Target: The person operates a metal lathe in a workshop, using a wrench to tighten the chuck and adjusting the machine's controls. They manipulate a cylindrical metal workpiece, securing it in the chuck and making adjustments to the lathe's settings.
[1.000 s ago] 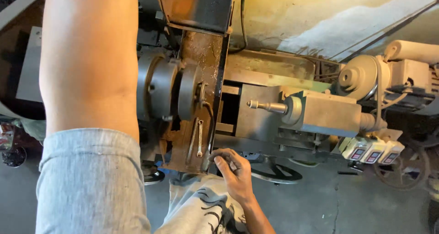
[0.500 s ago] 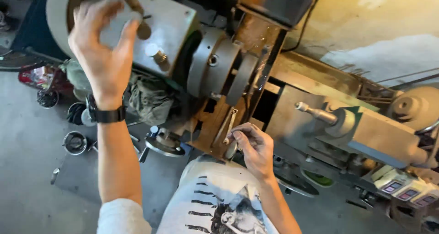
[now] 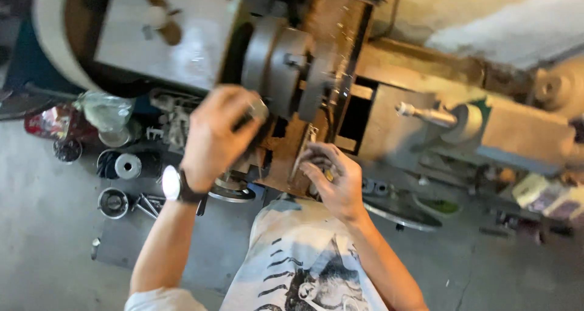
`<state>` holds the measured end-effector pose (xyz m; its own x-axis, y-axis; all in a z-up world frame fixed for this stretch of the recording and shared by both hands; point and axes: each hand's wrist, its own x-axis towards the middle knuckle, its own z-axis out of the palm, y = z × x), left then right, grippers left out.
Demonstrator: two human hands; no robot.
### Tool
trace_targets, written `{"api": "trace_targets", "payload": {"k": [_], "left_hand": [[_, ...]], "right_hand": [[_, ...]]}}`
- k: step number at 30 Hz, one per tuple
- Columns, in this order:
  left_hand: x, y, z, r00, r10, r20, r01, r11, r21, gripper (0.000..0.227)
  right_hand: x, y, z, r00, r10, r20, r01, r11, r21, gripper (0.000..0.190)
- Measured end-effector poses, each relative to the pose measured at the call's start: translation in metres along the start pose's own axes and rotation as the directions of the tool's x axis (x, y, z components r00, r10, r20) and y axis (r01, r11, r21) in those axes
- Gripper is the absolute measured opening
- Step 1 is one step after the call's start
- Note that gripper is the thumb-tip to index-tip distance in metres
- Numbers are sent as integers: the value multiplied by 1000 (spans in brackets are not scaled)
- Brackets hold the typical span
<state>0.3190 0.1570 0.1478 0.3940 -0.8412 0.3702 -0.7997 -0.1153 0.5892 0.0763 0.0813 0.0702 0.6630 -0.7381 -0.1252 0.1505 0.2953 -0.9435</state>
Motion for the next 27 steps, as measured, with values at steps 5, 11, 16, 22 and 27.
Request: {"api": "trace_targets", "payload": {"k": [5, 11, 16, 22, 27], "left_hand": [[-4, 63, 29, 839, 262, 476, -322, 946, 47, 53], [9, 98, 48, 653, 286, 702, -541, 824, 168, 64], [36, 96, 49, 755, 325, 569, -392, 920, -7, 58], [75, 15, 58, 989, 118, 89, -138, 954, 265, 29], [73, -30, 76, 990, 136, 32, -140, 955, 262, 31]], "right_hand": [[9, -36, -10, 924, -345, 166, 374, 725, -578, 50], [3, -11, -41, 934, -339, 112, 350, 811, -468, 51], [8, 21, -69, 999, -44, 7, 42, 991, 126, 37], [65, 62, -89, 991, 62, -117, -37, 979, 203, 33], [107, 70, -84, 986, -75, -151, 105, 973, 205, 29]]}}
